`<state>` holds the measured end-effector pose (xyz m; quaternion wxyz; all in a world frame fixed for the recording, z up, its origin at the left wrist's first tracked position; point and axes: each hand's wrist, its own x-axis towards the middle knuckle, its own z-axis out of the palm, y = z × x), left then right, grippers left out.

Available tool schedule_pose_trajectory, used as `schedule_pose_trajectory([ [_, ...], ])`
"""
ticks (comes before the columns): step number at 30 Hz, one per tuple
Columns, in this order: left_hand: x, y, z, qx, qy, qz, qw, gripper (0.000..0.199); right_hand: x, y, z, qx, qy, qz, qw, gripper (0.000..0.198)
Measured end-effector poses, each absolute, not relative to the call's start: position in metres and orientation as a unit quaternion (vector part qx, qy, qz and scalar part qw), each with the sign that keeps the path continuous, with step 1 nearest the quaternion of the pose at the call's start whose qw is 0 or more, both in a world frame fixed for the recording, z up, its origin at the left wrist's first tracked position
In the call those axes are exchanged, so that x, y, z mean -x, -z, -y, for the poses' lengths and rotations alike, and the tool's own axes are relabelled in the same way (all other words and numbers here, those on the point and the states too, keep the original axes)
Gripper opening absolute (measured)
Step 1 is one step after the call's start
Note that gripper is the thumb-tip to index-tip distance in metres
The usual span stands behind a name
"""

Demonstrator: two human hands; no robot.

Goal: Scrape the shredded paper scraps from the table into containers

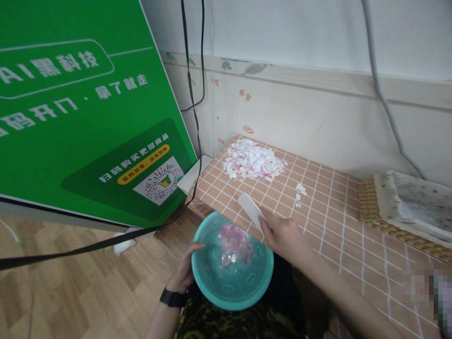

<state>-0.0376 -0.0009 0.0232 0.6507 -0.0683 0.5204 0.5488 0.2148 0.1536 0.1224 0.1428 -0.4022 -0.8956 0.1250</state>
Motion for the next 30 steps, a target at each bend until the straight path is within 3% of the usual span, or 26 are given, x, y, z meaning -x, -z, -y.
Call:
schedule_pose_trajectory([
  [9, 0.043, -0.024, -0.001, 0.058, -0.545, -0.516, 0.658, 0.01, -0.202, -0.118, -0.127, 0.346, 0.034, 0.933, 0.087, 0.062],
  [17, 0.046, -0.022, 0.001, 0.042, -0.543, -0.503, 0.671, 0.012, -0.245, -0.108, -0.138, 0.441, 0.068, 0.891, 0.084, 0.052],
  [21, 0.048, -0.02, 0.001, 0.048, -0.539, -0.509, 0.669, 0.012, -0.272, -0.113, -0.143, 0.526, 0.084, 0.839, 0.107, 0.042],
  [26, 0.047, -0.021, -0.001, 0.063, -0.541, -0.525, 0.654, 0.007, -0.294, -0.129, -0.15, 0.591, 0.082, 0.783, 0.175, 0.043],
  [30, 0.047, -0.02, -0.001, 0.061, -0.539, -0.525, 0.656, 0.006, -0.299, -0.133, -0.159, 0.603, 0.083, 0.773, 0.182, 0.042],
])
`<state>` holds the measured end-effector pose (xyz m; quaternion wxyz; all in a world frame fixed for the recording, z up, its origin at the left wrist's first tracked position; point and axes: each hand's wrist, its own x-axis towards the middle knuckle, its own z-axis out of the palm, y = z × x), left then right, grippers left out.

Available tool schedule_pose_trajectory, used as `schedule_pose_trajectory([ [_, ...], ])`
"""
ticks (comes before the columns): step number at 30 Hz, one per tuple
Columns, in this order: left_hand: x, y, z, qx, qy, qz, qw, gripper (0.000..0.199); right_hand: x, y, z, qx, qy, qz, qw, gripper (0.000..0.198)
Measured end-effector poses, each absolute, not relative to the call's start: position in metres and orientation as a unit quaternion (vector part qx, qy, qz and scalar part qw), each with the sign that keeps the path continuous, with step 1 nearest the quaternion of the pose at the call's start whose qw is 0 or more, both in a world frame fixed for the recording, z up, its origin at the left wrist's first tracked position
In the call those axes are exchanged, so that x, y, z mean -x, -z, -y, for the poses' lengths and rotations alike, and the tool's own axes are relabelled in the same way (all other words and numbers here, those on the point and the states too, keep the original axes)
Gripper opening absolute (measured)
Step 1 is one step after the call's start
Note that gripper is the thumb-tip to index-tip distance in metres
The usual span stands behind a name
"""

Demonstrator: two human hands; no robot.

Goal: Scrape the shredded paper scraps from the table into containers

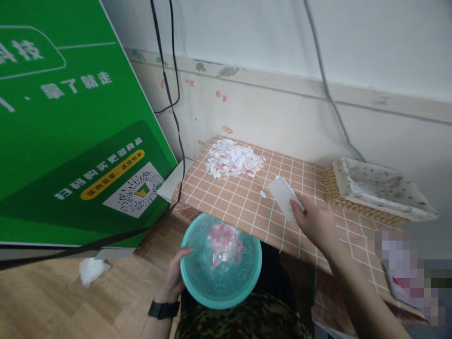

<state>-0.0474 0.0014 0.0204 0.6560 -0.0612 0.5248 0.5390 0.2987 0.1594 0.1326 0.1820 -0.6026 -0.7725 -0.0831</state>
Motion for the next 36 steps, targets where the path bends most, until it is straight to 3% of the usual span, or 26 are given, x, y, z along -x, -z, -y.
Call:
schedule_pose_trajectory([
  [6, 0.047, -0.02, 0.001, 0.071, -0.534, -0.532, 0.654, 0.005, -0.29, -0.132, -0.158, 0.564, 0.041, 0.808, 0.168, 0.038],
  [14, 0.047, -0.019, -0.001, 0.077, -0.542, -0.535, 0.644, 0.002, -0.293, -0.132, -0.151, 0.541, 0.076, 0.818, 0.182, 0.036],
  [36, 0.042, -0.022, -0.002, 0.069, -0.529, -0.539, 0.652, 0.007, -0.305, -0.146, -0.131, 0.48, -0.057, 0.86, 0.163, 0.027],
])
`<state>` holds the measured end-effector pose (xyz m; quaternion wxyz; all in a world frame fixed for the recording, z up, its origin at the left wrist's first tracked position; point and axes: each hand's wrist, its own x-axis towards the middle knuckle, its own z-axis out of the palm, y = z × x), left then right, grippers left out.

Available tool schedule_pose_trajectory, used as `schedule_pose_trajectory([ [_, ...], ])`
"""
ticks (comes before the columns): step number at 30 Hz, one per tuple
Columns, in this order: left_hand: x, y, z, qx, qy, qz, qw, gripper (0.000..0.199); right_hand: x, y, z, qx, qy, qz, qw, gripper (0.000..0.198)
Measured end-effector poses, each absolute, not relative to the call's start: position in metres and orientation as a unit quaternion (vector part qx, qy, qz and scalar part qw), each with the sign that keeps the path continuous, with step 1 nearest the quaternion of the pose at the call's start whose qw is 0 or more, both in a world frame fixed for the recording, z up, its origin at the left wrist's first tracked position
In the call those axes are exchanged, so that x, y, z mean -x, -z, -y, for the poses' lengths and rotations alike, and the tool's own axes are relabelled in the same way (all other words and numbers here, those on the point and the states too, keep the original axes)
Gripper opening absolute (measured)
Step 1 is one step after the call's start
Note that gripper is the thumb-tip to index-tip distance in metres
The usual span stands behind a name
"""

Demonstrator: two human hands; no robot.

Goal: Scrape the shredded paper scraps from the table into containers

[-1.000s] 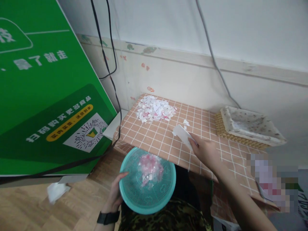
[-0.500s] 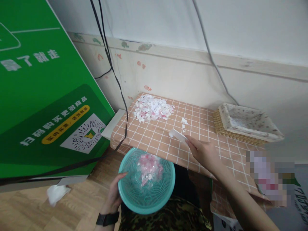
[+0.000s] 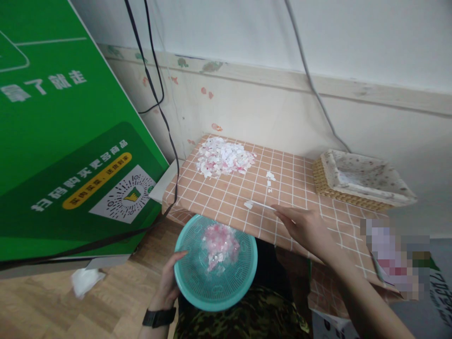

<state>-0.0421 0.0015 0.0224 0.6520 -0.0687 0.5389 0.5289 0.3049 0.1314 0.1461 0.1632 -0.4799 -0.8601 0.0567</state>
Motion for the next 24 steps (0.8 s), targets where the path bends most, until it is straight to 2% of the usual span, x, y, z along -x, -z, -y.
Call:
schedule_pose_trajectory([
  [7, 0.043, -0.022, 0.001, 0.064, -0.526, -0.528, 0.664, 0.008, -0.313, -0.158, -0.128, 0.472, -0.04, 0.866, 0.162, 0.027],
  [13, 0.043, -0.02, 0.003, 0.064, -0.531, -0.526, 0.662, 0.008, -0.313, -0.158, -0.126, 0.446, -0.089, 0.876, 0.161, 0.029],
  [19, 0.043, -0.02, 0.003, 0.055, -0.533, -0.522, 0.663, 0.007, -0.33, -0.149, -0.127, 0.501, -0.046, 0.851, 0.153, 0.028],
  [24, 0.041, -0.022, 0.003, 0.056, -0.528, -0.524, 0.666, 0.007, -0.323, -0.142, -0.118, 0.541, -0.072, 0.813, 0.202, 0.032],
])
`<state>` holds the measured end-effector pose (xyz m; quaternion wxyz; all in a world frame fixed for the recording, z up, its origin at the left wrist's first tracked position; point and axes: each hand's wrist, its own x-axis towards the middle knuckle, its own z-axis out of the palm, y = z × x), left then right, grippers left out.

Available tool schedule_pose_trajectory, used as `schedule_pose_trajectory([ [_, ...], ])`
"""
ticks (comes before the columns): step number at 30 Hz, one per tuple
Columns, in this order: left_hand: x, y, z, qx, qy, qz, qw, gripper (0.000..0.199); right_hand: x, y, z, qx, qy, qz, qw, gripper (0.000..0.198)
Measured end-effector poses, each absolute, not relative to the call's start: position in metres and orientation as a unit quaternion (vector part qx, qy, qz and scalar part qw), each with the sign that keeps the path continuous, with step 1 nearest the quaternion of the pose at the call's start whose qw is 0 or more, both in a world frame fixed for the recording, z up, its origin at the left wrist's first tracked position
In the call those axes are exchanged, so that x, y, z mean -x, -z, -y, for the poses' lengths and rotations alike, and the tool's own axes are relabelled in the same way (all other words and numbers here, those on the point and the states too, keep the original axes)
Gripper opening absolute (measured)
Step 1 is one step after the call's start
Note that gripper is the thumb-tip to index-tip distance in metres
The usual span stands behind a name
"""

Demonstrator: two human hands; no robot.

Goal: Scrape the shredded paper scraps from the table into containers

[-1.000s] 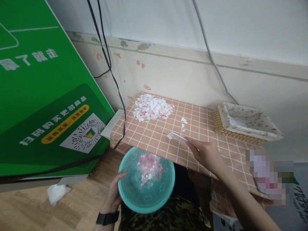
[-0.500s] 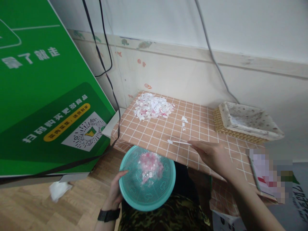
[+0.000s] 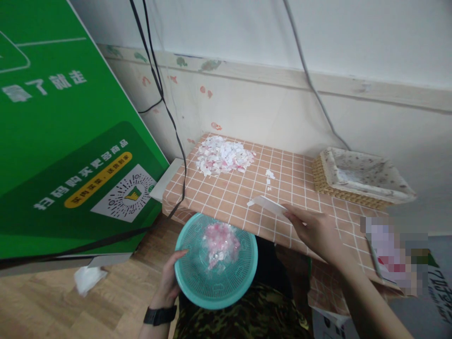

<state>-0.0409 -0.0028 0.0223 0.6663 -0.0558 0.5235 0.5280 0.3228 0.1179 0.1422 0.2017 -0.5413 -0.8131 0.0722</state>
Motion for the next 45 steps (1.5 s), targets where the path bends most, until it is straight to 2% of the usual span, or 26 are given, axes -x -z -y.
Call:
schedule_pose_trajectory([
  [5, 0.04, -0.022, 0.003, 0.055, -0.525, -0.524, 0.668, 0.007, -0.316, -0.136, -0.122, 0.556, -0.109, 0.797, 0.209, 0.033],
  [11, 0.042, -0.016, 0.006, 0.053, -0.526, -0.524, 0.668, 0.008, -0.332, -0.131, -0.137, 0.597, -0.059, 0.77, 0.219, 0.035],
  [18, 0.037, -0.021, 0.003, 0.055, -0.522, -0.538, 0.659, 0.008, -0.315, -0.137, -0.122, 0.533, -0.173, 0.794, 0.234, 0.032],
  [29, 0.038, -0.02, 0.004, 0.063, -0.523, -0.539, 0.658, 0.006, -0.355, -0.122, -0.187, 0.623, -0.116, 0.725, 0.271, 0.037],
  [33, 0.039, -0.016, 0.005, 0.063, -0.522, -0.538, 0.659, 0.007, -0.348, -0.126, -0.186, 0.617, -0.212, 0.681, 0.334, 0.043],
  [37, 0.04, -0.012, 0.006, 0.06, -0.518, -0.525, 0.673, 0.009, -0.322, -0.122, -0.165, 0.55, -0.344, 0.693, 0.314, 0.042],
  [39, 0.041, -0.011, 0.006, 0.059, -0.521, -0.518, 0.676, 0.01, -0.314, -0.115, -0.159, 0.549, -0.34, 0.703, 0.299, 0.04],
  [45, 0.041, -0.012, 0.007, 0.057, -0.522, -0.515, 0.678, 0.011, -0.325, -0.105, -0.174, 0.613, -0.289, 0.649, 0.345, 0.044],
])
